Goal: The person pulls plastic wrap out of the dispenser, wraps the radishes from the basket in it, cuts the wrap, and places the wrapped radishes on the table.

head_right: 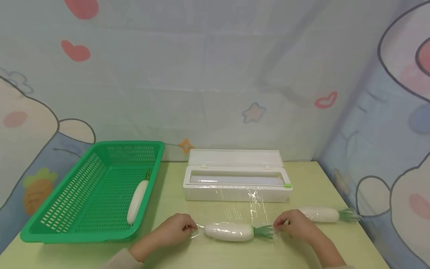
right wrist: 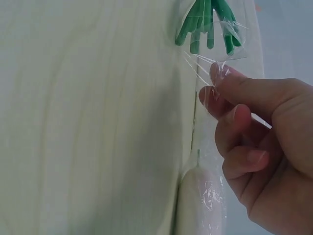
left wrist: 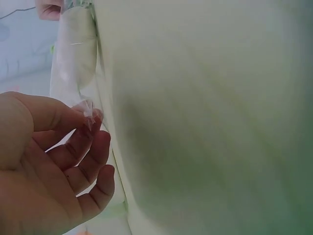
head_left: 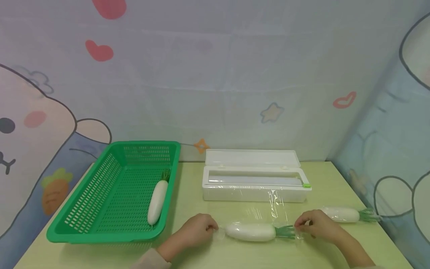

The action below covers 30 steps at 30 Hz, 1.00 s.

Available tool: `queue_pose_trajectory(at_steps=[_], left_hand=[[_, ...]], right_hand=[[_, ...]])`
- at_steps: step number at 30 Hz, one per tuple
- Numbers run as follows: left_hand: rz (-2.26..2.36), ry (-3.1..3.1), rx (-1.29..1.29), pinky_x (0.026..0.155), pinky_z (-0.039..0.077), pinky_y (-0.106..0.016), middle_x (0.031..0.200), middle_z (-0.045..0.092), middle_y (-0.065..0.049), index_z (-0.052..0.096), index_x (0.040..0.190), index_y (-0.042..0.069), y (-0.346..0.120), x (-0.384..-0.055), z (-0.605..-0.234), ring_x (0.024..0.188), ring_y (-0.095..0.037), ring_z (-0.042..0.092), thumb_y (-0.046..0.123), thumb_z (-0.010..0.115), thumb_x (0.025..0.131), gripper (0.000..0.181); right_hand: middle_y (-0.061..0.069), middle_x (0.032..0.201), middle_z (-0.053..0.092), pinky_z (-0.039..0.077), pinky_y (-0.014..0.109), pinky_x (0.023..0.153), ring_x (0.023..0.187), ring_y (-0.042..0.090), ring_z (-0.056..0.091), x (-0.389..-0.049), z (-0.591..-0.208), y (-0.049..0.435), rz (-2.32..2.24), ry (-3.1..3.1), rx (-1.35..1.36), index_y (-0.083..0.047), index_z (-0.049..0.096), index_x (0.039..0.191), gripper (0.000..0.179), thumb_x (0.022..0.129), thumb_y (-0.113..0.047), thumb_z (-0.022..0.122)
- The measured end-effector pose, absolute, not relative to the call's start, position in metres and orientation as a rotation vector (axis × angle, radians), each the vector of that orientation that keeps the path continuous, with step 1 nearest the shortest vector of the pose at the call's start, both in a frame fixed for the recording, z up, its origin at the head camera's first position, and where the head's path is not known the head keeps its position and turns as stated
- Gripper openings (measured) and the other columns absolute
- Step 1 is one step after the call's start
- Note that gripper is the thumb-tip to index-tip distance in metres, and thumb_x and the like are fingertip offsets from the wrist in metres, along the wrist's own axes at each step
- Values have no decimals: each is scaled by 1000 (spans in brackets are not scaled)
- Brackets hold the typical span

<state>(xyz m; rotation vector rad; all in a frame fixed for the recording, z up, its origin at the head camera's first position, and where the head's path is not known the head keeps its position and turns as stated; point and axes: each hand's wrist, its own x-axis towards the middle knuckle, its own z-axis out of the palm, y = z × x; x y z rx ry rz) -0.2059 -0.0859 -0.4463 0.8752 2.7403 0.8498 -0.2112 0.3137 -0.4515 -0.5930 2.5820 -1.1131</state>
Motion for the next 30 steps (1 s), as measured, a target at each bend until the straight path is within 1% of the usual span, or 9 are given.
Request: queue_pose_trajectory(at_steps=[6, 9, 13, 15, 18, 21, 23, 27, 30], left_hand=[[820, 2822, 875, 73, 47, -29, 94, 65, -3, 74, 95, 4, -86, -199, -441, 88, -20, 59, -2, 60, 82, 21], [890, 2923, 847, 73, 42, -34, 101, 59, -5, 71, 100, 3, -83, -194, -435, 92, -24, 52, -1, 59, 81, 22], [955, 3056, 977, 76, 40, -36, 103, 60, -4, 69, 100, 4, -70, -187, -426, 97, -23, 53, 0, 61, 81, 21], [873, 3090, 1129, 75, 40, -33, 101, 62, -2, 70, 99, 6, -61, -182, -422, 95, -20, 55, 2, 63, 82, 18], [637, 3071, 1345, 75, 39, -27, 102, 63, 1, 71, 101, 9, -46, -174, -421, 95, -15, 55, 7, 65, 82, 19], [417, 3020, 1411, 77, 39, -24, 108, 62, 3, 70, 106, 12, -35, -169, -424, 99, -13, 55, 9, 63, 83, 24], [318, 3002, 1379, 80, 41, -26, 112, 61, 3, 69, 110, 13, -31, -168, -428, 104, -13, 54, 11, 63, 83, 28], [241, 3001, 1285, 85, 45, -30, 119, 60, 1, 67, 115, 14, -28, -169, -435, 110, -14, 54, 14, 66, 83, 32], [245, 3000, 1257, 86, 46, -32, 119, 60, -2, 65, 117, 13, -28, -171, -437, 110, -17, 54, 14, 67, 82, 36]], right_hand=[[3, 93, 68, 45, 24, 52, 60, -1, 48, -207, -447, 319, -1092, 2628, -739, 0, 70, 102, 19, 93, -15, 63], [8, 99, 68, 44, 23, 57, 69, -1, 49, -203, -439, 322, -1112, 2744, -671, 0, 67, 109, 22, 95, -15, 61], [6, 94, 68, 45, 23, 59, 73, -2, 51, -197, -424, 307, -1171, 2974, -563, -3, 69, 106, 16, 93, -10, 63], [2, 90, 68, 46, 23, 59, 72, -3, 52, -193, -419, 291, -1191, 3060, -634, -6, 71, 101, 12, 90, -6, 65], [-5, 87, 67, 48, 23, 61, 75, -1, 55, -187, -418, 266, -1123, 3122, -920, -12, 72, 95, 13, 85, -3, 70], [-9, 89, 67, 51, 25, 67, 82, 4, 59, -183, -424, 246, -941, 3136, -1240, -15, 71, 90, 17, 79, -2, 75], [-10, 90, 66, 51, 26, 71, 85, 7, 60, -181, -429, 237, -822, 3133, -1348, -15, 71, 88, 17, 77, -4, 76], [-8, 96, 66, 53, 30, 76, 89, 12, 62, -177, -437, 229, -702, 3103, -1313, -15, 70, 93, 16, 79, -10, 77], [-3, 104, 67, 54, 33, 79, 94, 16, 64, -175, -441, 229, -695, 3087, -1238, -13, 69, 99, 22, 79, -13, 77]])
